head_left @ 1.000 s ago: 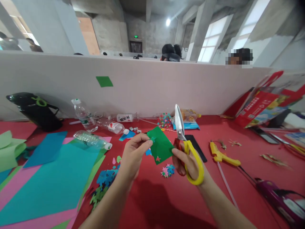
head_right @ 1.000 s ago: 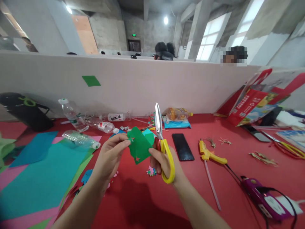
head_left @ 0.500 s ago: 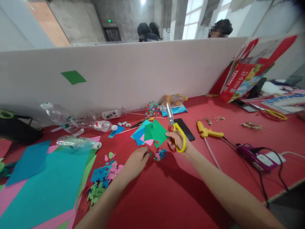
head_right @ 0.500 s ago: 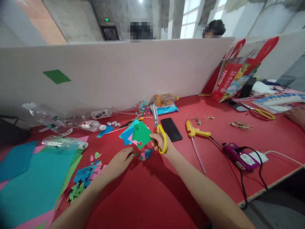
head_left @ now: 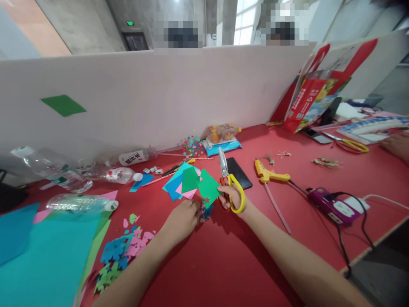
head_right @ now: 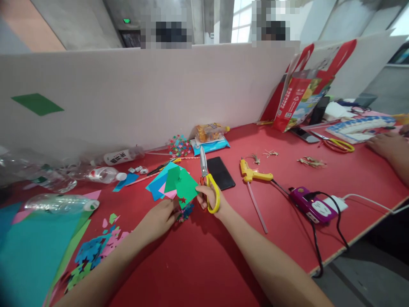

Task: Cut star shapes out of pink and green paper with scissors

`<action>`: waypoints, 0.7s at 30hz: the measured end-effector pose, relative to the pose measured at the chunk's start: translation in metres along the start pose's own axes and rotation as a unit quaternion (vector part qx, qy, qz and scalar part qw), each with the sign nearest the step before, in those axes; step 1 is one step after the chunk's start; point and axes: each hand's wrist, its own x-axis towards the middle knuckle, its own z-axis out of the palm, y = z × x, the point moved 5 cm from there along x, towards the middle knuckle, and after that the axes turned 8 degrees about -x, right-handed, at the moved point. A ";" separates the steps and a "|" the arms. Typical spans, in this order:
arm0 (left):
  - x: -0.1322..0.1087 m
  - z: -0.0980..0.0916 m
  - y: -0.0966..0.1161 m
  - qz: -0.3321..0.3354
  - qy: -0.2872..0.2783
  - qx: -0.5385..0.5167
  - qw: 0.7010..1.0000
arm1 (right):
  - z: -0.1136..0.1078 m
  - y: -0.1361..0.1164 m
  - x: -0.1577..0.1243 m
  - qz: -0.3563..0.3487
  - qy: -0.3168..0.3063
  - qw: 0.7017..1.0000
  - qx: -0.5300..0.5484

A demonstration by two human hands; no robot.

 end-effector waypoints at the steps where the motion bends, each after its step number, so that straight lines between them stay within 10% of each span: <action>1: 0.000 -0.002 -0.001 -0.008 0.013 -0.014 1.000 | 0.000 0.001 0.000 -0.001 -0.001 1.000 0.001; 11: -0.001 -0.018 -0.012 -0.050 0.140 -0.261 0.954 | 0.004 -0.001 -0.002 -0.042 0.012 0.999 -0.017; 16: -0.003 -0.008 0.002 -0.093 0.100 -0.532 0.836 | 0.018 -0.013 -0.016 -0.090 0.032 0.994 -0.047; 21: -0.008 0.001 0.008 -0.110 0.078 -0.532 0.836 | 0.026 -0.017 -0.028 -0.099 0.035 0.987 -0.121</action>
